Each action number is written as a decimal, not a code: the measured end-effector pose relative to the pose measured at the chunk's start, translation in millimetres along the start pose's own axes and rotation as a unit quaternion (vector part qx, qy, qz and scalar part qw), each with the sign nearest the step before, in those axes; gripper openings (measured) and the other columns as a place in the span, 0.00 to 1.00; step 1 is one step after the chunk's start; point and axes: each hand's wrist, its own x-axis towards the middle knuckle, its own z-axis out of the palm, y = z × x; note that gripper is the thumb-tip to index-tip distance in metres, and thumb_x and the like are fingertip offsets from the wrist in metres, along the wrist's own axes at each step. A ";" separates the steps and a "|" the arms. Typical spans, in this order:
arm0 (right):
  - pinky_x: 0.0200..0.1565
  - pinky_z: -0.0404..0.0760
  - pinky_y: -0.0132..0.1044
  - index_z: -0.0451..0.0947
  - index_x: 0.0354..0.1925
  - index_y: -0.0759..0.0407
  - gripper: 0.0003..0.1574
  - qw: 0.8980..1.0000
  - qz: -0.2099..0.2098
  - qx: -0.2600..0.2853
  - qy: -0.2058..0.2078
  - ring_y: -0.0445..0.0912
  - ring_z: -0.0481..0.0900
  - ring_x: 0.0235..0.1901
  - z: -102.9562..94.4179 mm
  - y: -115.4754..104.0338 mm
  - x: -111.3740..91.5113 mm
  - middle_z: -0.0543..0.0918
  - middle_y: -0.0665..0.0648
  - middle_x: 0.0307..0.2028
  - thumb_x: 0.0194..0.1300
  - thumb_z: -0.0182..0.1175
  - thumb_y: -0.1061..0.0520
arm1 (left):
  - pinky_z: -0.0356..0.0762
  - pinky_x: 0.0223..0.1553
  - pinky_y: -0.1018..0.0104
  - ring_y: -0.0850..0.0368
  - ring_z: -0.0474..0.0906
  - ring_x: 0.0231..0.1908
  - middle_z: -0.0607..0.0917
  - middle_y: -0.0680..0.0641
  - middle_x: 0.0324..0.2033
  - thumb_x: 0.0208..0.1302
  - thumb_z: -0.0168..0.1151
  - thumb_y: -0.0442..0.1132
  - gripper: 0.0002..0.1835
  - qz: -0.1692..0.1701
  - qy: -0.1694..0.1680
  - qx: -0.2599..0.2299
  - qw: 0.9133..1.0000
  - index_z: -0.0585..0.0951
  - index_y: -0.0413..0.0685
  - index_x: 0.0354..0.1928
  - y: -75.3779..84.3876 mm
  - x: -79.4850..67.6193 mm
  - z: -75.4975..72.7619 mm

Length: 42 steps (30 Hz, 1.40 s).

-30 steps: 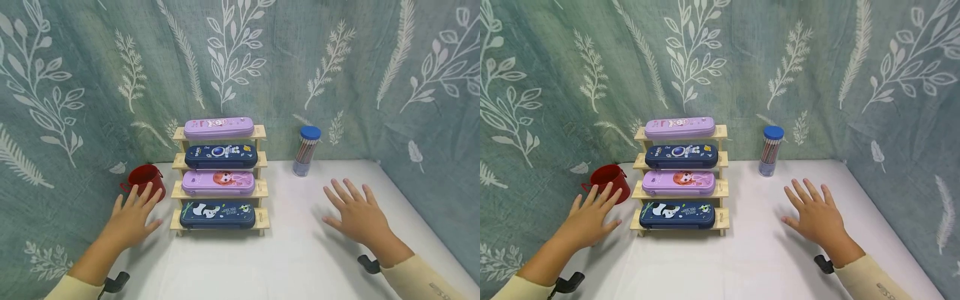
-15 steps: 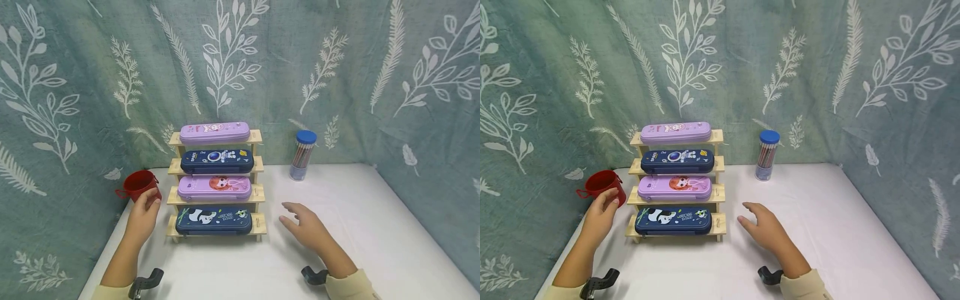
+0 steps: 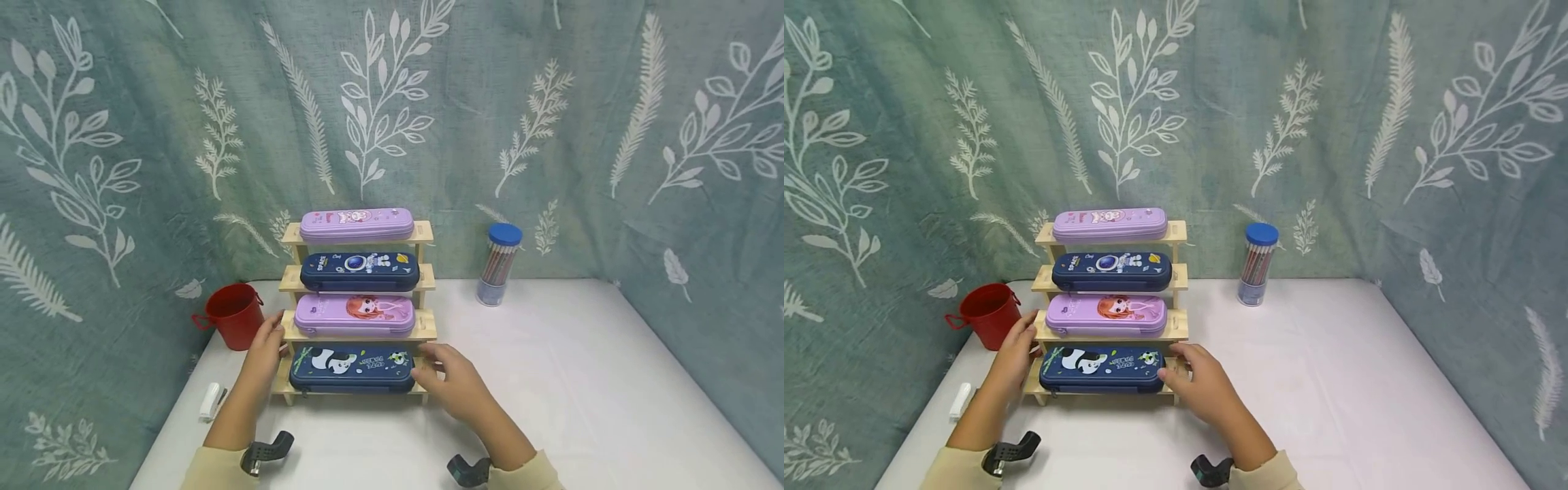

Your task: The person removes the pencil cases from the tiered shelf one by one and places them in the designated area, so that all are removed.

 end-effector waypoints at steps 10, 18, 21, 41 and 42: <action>0.75 0.65 0.59 0.69 0.75 0.56 0.55 1.000 0.002 -0.027 -0.005 0.57 0.69 0.75 13.1 -11.8 0.8 0.74 0.57 0.72 0.59 0.75 0.34 | 0.48 0.80 0.36 0.44 0.45 0.83 0.47 0.56 0.84 0.83 0.28 0.60 0.30 0.031 -0.020 0.048 0.998 0.44 0.82 0.83 -11.1 3.5 4.4; 0.75 0.65 0.59 0.62 0.79 0.58 0.66 0.999 -0.014 -0.040 -0.017 0.58 0.67 0.75 22.7 -20.5 8.1 0.70 0.60 0.74 0.52 0.81 0.37 | 0.42 0.80 0.34 0.47 0.40 0.84 0.46 0.60 0.84 0.83 0.27 0.62 0.29 0.037 -0.023 0.058 0.997 0.45 0.85 0.82 -7.5 5.7 6.4; 0.75 0.65 0.59 0.60 0.80 0.58 0.69 0.999 -0.015 -0.044 -0.025 0.58 0.67 0.75 26.5 -22.2 10.7 0.69 0.60 0.75 0.50 0.83 0.39 | 0.40 0.80 0.34 0.48 0.38 0.84 0.46 0.60 0.84 0.83 0.27 0.62 0.29 0.036 -0.021 0.059 0.997 0.45 0.85 0.82 -7.8 6.1 7.2; 0.71 0.71 0.60 0.67 0.75 0.53 0.63 0.999 0.004 -0.048 -0.001 0.57 0.74 0.70 40.1 -13.7 10.2 0.76 0.59 0.70 0.47 0.84 0.39 | 0.42 0.80 0.36 0.48 0.40 0.84 0.48 0.57 0.84 0.83 0.27 0.62 0.30 0.038 -0.015 0.065 0.997 0.46 0.83 0.83 -14.7 1.2 5.3; 0.71 0.71 0.60 0.68 0.75 0.53 0.62 0.999 0.006 -0.047 0.000 0.58 0.74 0.71 39.4 -13.7 10.0 0.76 0.59 0.70 0.47 0.84 0.39 | 0.42 0.80 0.35 0.48 0.40 0.84 0.48 0.57 0.84 0.83 0.27 0.62 0.30 0.038 -0.015 0.064 0.997 0.46 0.83 0.83 -15.1 1.6 5.4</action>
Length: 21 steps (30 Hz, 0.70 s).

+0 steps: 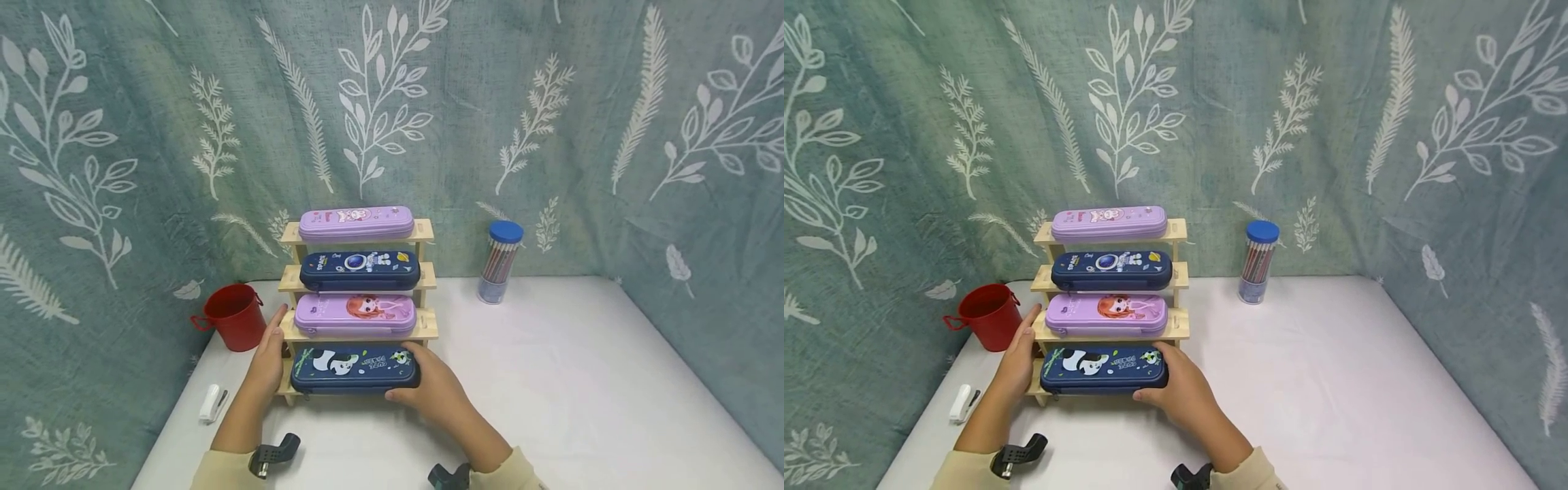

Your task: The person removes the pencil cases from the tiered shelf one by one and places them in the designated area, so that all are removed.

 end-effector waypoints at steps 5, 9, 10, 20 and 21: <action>0.72 0.70 0.61 0.68 0.75 0.52 0.62 1.000 -0.003 0.010 -0.001 0.57 0.73 0.71 -3.2 0.6 -0.3 0.76 0.58 0.71 0.47 0.85 0.41 | 0.42 0.80 0.35 0.48 0.40 0.84 0.49 0.56 0.84 0.83 0.27 0.63 0.30 -0.001 0.002 -0.005 1.000 0.46 0.83 0.83 -0.9 0.4 0.7; 0.72 0.70 0.60 0.68 0.75 0.50 0.61 1.000 -0.008 0.009 -0.005 0.58 0.73 0.71 -7.6 2.1 -1.3 0.76 0.59 0.71 0.48 0.84 0.42 | 0.43 0.80 0.34 0.47 0.41 0.84 0.49 0.56 0.84 0.83 0.28 0.62 0.30 -0.005 0.003 -0.009 1.000 0.46 0.82 0.83 -1.3 0.8 2.2; 0.72 0.70 0.60 0.68 0.75 0.48 0.61 1.000 -0.006 0.008 -0.006 0.57 0.73 0.72 -9.5 2.6 -1.7 0.76 0.58 0.71 0.48 0.84 0.43 | 0.43 0.80 0.35 0.47 0.42 0.84 0.49 0.56 0.84 0.83 0.28 0.62 0.30 -0.005 0.002 -0.009 1.000 0.46 0.82 0.83 -1.2 1.0 2.8; 0.72 0.68 0.63 0.68 0.76 0.40 0.61 0.999 0.024 0.037 -0.014 0.59 0.71 0.73 -29.3 11.4 -11.4 0.75 0.58 0.72 0.47 0.85 0.45 | 0.46 0.80 0.36 0.47 0.41 0.84 0.48 0.57 0.84 0.82 0.28 0.64 0.30 -0.012 0.001 -0.003 1.000 0.46 0.86 0.82 0.7 0.6 2.5; 0.72 0.68 0.63 0.69 0.76 0.40 0.61 0.999 0.027 0.043 -0.014 0.59 0.71 0.73 -31.5 12.5 -13.2 0.75 0.58 0.72 0.46 0.85 0.46 | 0.46 0.80 0.37 0.46 0.41 0.84 0.48 0.56 0.84 0.82 0.28 0.64 0.30 -0.011 -0.001 -0.004 1.000 0.46 0.86 0.82 0.5 -0.1 2.0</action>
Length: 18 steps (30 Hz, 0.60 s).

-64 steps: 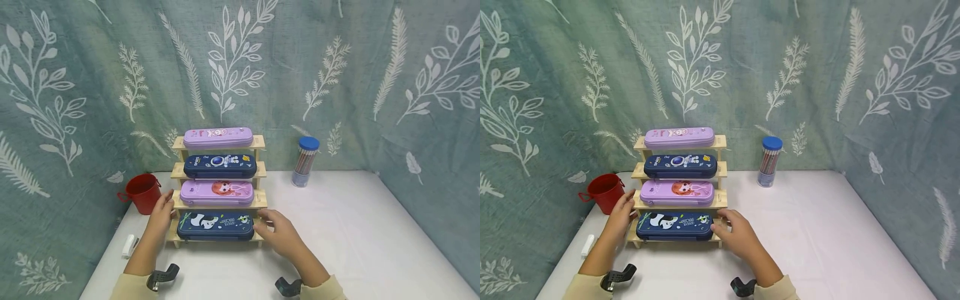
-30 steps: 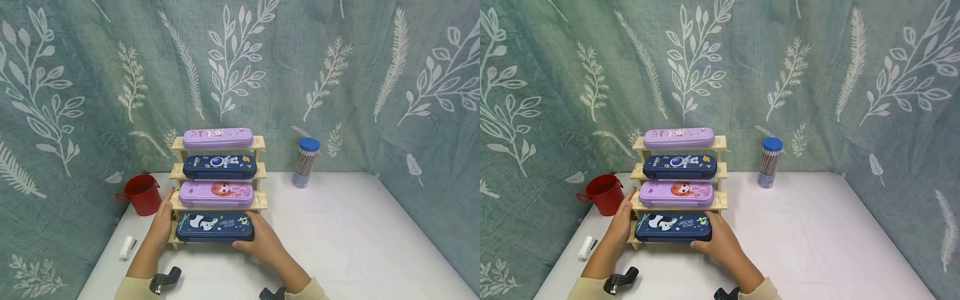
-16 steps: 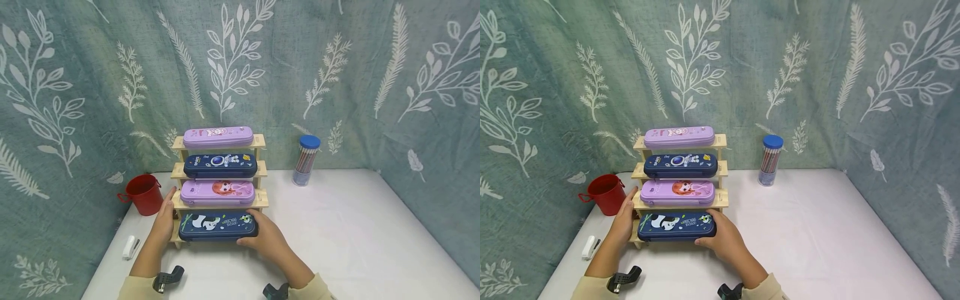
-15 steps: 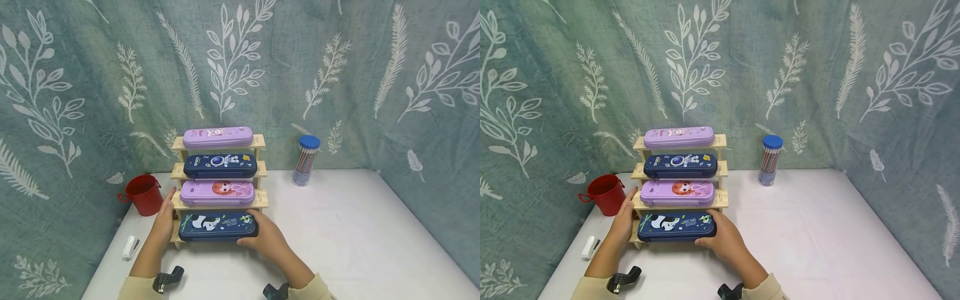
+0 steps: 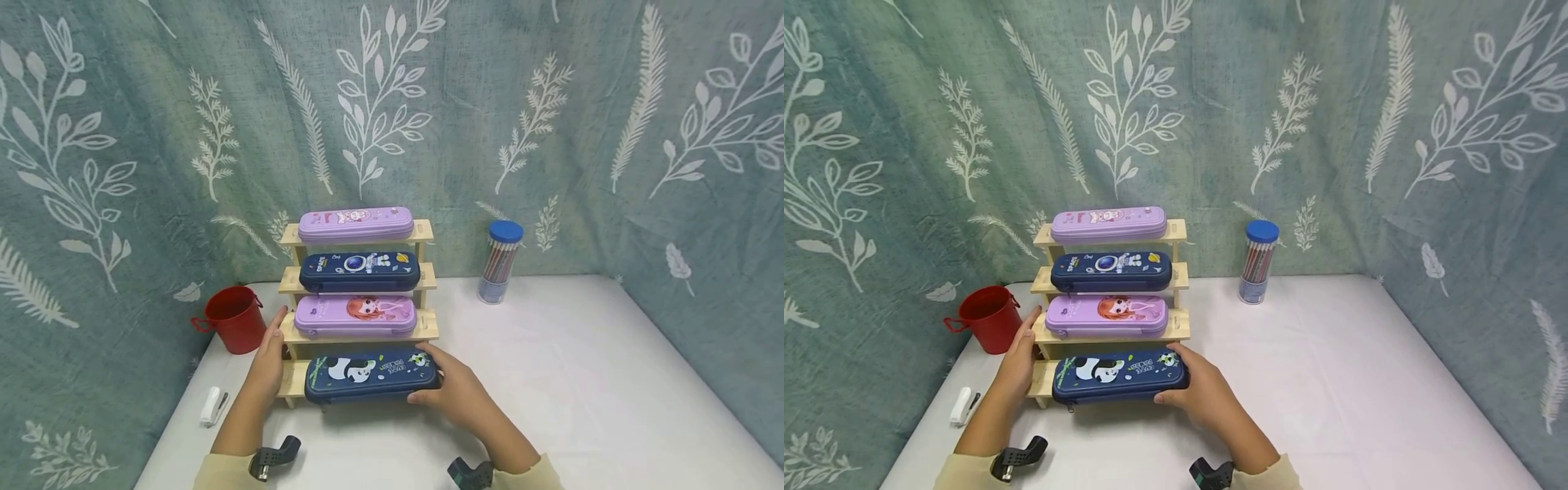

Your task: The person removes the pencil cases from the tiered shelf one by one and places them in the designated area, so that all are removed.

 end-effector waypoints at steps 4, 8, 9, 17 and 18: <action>0.72 0.68 0.63 0.69 0.75 0.38 0.61 1.000 0.018 0.014 0.000 0.59 0.71 0.73 -10.9 4.7 -7.0 0.75 0.58 0.72 0.45 0.85 0.46 | 0.48 0.80 0.39 0.46 0.41 0.84 0.47 0.55 0.84 0.82 0.28 0.64 0.30 0.007 -0.006 -0.010 1.000 0.46 0.84 0.82 -2.0 -2.5 -0.7; 0.72 0.67 0.64 0.68 0.76 0.39 0.62 0.999 0.035 0.012 0.000 0.59 0.70 0.74 -25.3 10.2 -12.9 0.74 0.57 0.73 0.46 0.84 0.45 | 0.48 0.81 0.40 0.48 0.41 0.84 0.47 0.56 0.84 0.83 0.28 0.62 0.29 0.012 -0.006 -0.015 1.000 0.46 0.84 0.82 -3.4 -2.8 -0.9; 0.72 0.67 0.65 0.67 0.76 0.39 0.62 0.999 0.036 0.012 0.000 0.60 0.70 0.74 -29.1 12.2 -14.0 0.74 0.58 0.73 0.46 0.84 0.45 | 0.48 0.81 0.39 0.48 0.41 0.84 0.48 0.56 0.84 0.83 0.28 0.62 0.29 0.012 -0.005 -0.014 1.000 0.46 0.84 0.82 -3.4 -2.6 -0.9; 0.73 0.64 0.67 0.64 0.78 0.38 0.62 0.999 0.032 -0.014 0.004 0.64 0.66 0.76 -59.2 37.2 -25.9 0.71 0.60 0.75 0.49 0.81 0.41 | 0.46 0.81 0.39 0.48 0.40 0.84 0.48 0.55 0.84 0.84 0.28 0.60 0.29 0.023 -0.002 -0.016 1.000 0.47 0.82 0.83 -0.7 0.1 -0.8; 0.73 0.64 0.67 0.63 0.78 0.39 0.62 0.999 0.029 -0.015 0.003 0.64 0.66 0.76 -62.5 40.6 -27.5 0.70 0.61 0.75 0.49 0.81 0.40 | 0.46 0.81 0.39 0.48 0.40 0.84 0.48 0.55 0.84 0.84 0.28 0.60 0.29 0.020 -0.001 -0.015 1.000 0.47 0.82 0.83 -0.6 -0.2 -0.9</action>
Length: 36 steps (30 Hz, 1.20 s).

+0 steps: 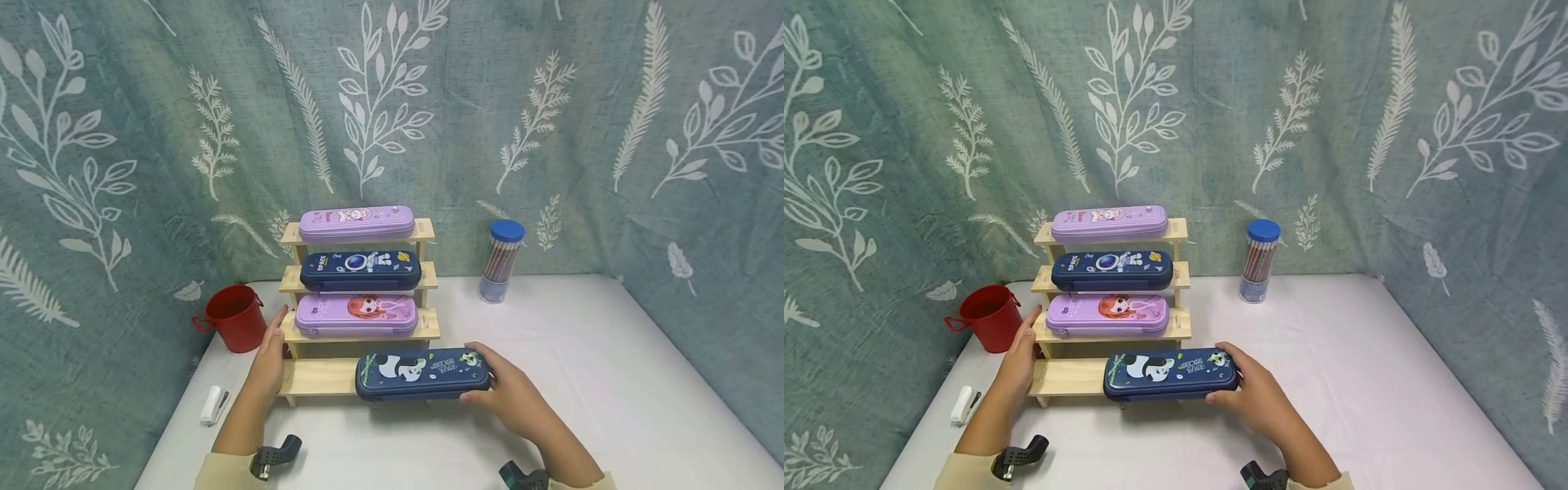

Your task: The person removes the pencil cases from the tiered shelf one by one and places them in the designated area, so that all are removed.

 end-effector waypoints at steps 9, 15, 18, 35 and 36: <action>0.70 0.65 0.71 0.60 0.80 0.38 0.63 1.000 -0.011 -0.019 0.001 0.68 0.67 0.74 -28.4 29.0 -10.0 0.70 0.65 0.75 0.52 0.78 0.36 | 0.46 0.81 0.39 0.47 0.40 0.84 0.48 0.55 0.84 0.84 0.29 0.59 0.29 -0.007 0.003 0.006 1.000 0.46 0.83 0.83 1.8 -2.6 0.4; 0.67 0.68 0.73 0.58 0.80 0.35 0.64 1.000 0.000 -0.026 -0.010 0.71 0.68 0.72 -52.1 49.2 -13.1 0.67 0.68 0.76 0.52 0.76 0.32 | 0.47 0.80 0.38 0.47 0.40 0.84 0.48 0.54 0.84 0.84 0.28 0.60 0.29 -0.012 0.004 0.013 1.000 0.46 0.84 0.82 4.5 -4.2 1.3; 0.65 0.68 0.75 0.57 0.81 0.37 0.64 0.999 0.003 -0.038 -0.012 0.73 0.67 0.72 -64.6 60.2 -15.4 0.66 0.70 0.76 0.53 0.75 0.31 | 0.44 0.80 0.37 0.47 0.39 0.84 0.48 0.55 0.84 0.84 0.28 0.60 0.29 -0.014 0.001 0.007 1.000 0.46 0.85 0.82 3.8 -4.9 2.0; 0.67 0.60 0.77 0.54 0.82 0.52 0.61 1.000 -0.006 -0.005 -0.010 0.79 0.60 0.72 -96.4 126.6 15.2 0.60 0.78 0.76 0.61 0.74 0.41 | 0.39 0.80 0.34 0.48 0.38 0.84 0.48 0.55 0.84 0.84 0.27 0.58 0.29 -0.008 0.001 0.017 1.000 0.46 0.84 0.82 0.7 -1.8 0.9; 0.67 0.59 0.78 0.54 0.82 0.53 0.61 1.000 -0.006 -0.009 -0.010 0.80 0.59 0.72 -96.4 130.0 20.0 0.60 0.78 0.76 0.62 0.74 0.41 | 0.38 0.80 0.33 0.47 0.38 0.84 0.48 0.55 0.84 0.84 0.26 0.58 0.29 -0.008 0.001 0.017 1.000 0.46 0.84 0.82 1.3 -2.0 0.5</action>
